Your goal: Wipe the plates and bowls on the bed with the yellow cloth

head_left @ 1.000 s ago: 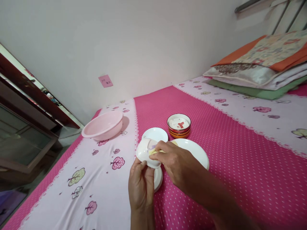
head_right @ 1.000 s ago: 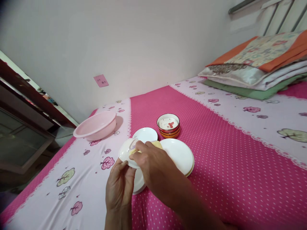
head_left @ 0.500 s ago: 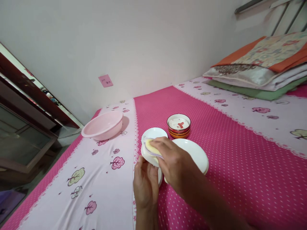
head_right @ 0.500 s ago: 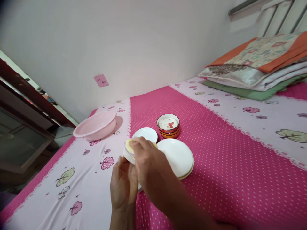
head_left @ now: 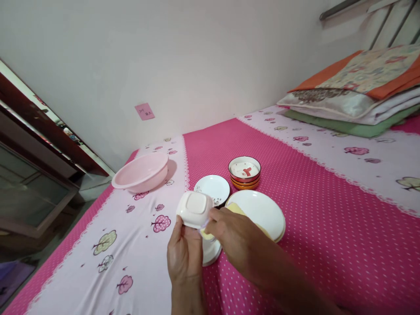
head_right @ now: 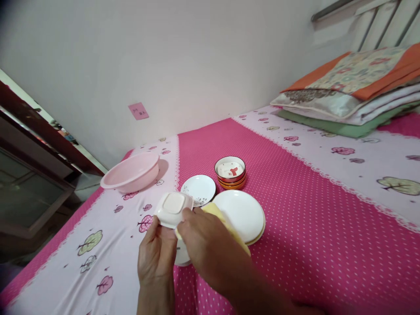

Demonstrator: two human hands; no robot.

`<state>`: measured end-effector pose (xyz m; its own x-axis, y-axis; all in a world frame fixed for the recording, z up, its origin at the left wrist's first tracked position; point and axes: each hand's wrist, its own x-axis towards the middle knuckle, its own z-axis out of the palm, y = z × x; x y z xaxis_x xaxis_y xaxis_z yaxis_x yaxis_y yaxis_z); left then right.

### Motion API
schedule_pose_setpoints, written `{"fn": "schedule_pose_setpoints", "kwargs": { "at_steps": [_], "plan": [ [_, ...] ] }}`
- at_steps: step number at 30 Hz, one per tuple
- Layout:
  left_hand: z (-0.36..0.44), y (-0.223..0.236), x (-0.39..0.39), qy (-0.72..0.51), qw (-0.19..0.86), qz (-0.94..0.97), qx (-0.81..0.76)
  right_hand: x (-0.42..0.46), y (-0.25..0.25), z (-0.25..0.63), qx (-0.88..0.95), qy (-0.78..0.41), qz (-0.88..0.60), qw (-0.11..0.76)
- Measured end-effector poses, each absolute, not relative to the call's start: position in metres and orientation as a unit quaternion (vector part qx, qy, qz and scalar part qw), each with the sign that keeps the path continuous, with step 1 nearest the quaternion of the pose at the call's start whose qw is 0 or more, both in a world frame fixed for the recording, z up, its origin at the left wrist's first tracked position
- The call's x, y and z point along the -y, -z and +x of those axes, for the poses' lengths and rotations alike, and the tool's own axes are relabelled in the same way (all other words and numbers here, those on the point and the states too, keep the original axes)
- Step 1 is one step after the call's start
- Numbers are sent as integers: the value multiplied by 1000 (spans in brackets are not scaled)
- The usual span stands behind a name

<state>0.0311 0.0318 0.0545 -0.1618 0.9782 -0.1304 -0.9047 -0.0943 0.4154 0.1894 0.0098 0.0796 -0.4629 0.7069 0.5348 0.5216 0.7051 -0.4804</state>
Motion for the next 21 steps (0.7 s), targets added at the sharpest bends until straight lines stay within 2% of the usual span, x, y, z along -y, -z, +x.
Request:
{"fn": "schedule_pose_setpoints", "kwargs": {
  "at_steps": [4,7,13,21],
  "plan": [
    [10,-39,-38,-734,655,135,-120,-29,-83,209,809,-143,-417,389],
    [2,-30,-38,-702,687,171,-82,-45,-90,220,762,-228,-478,372],
    [5,-26,-36,-700,683,190,-89,-57,-96,224,734,-456,-333,377],
    [19,-47,-31,-721,663,133,-154,-60,-89,206,675,-553,-271,407]
  ]
}}
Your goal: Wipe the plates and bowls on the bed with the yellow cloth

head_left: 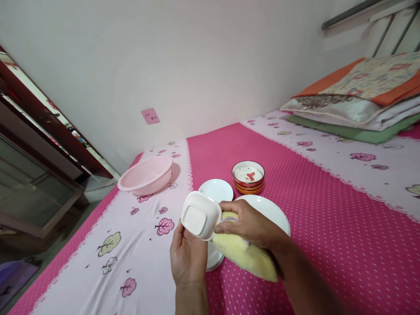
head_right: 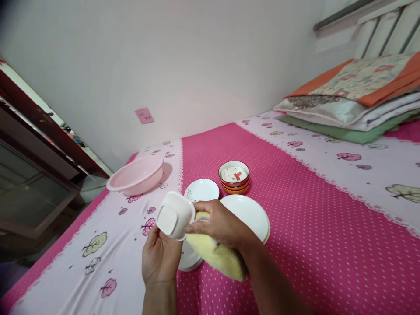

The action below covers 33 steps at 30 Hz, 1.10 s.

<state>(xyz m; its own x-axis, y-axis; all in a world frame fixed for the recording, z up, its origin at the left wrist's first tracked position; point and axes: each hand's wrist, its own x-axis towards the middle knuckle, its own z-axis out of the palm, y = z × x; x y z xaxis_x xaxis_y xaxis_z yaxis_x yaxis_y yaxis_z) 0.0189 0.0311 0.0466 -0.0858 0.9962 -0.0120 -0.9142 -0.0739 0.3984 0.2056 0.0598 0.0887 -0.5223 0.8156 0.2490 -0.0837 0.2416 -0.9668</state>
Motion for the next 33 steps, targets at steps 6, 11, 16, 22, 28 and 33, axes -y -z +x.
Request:
{"fn": "schedule_pose_setpoints", "kwargs": {
  "at_steps": [6,11,16,22,28,33],
  "plan": [
    [37,-63,-29,-703,637,135,-285,-57,-93,205,658,-530,-264,465],
    [53,-65,-20,-723,442,295,-440,-48,-94,197,739,-353,-308,484],
    [60,-70,-12,-721,389,320,-475,-43,-89,182,855,-94,-348,374],
    [58,-64,-17,-709,418,295,-485,-38,-90,175,878,-59,-350,322],
    [50,-55,-24,-703,443,278,-483,-42,-91,185,853,-140,-382,328],
    [35,-48,-32,-718,481,252,-436,-53,-94,223,684,-294,-413,524]
  ]
}}
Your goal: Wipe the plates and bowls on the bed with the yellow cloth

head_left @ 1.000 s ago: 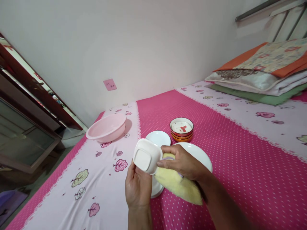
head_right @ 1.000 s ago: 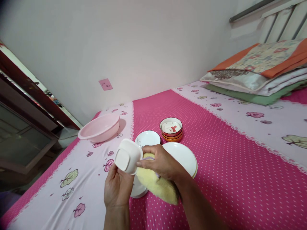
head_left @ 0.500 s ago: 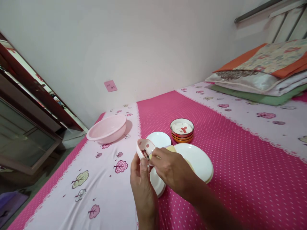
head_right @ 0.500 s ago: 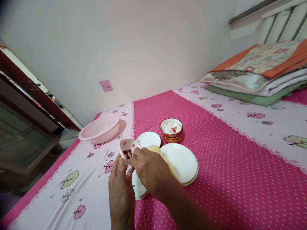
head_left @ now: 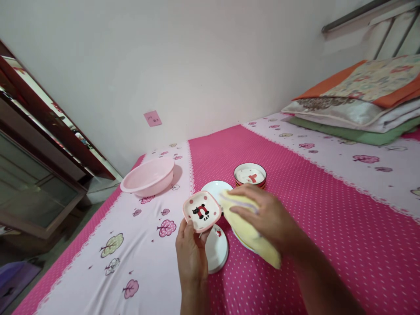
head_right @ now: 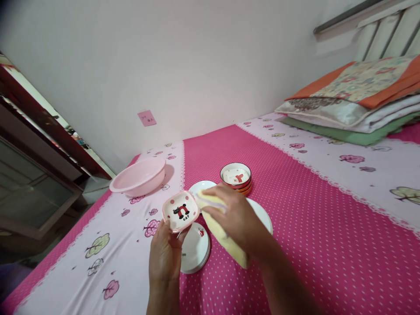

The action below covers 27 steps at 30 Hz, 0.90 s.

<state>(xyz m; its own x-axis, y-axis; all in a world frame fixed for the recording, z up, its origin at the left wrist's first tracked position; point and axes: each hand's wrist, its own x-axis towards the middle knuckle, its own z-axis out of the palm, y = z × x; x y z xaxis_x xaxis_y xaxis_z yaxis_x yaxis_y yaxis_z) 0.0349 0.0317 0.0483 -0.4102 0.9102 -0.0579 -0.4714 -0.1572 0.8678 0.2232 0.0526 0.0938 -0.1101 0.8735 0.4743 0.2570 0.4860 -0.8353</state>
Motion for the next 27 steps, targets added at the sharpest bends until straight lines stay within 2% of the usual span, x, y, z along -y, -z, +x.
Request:
{"fn": "schedule_pose_setpoints", "kwargs": {
  "at_steps": [4,7,9,16,21,27],
  "plan": [
    [31,-44,-35,-726,461,245,-448,-63,-95,252,379,-457,-379,710],
    [31,-41,-36,-713,449,263,-469,-76,-90,267,172,-562,-270,763],
    [32,-38,-37,-703,442,278,-482,-84,-86,276,103,-550,-230,796],
    [49,-46,-60,-658,424,312,-539,-88,-85,302,15,-498,-224,837],
    [75,-64,-92,-613,406,350,-580,-83,-86,318,15,-462,-188,867],
    [115,-84,-145,-501,355,451,-648,-82,-84,332,-4,-444,-194,875]
  ]
}}
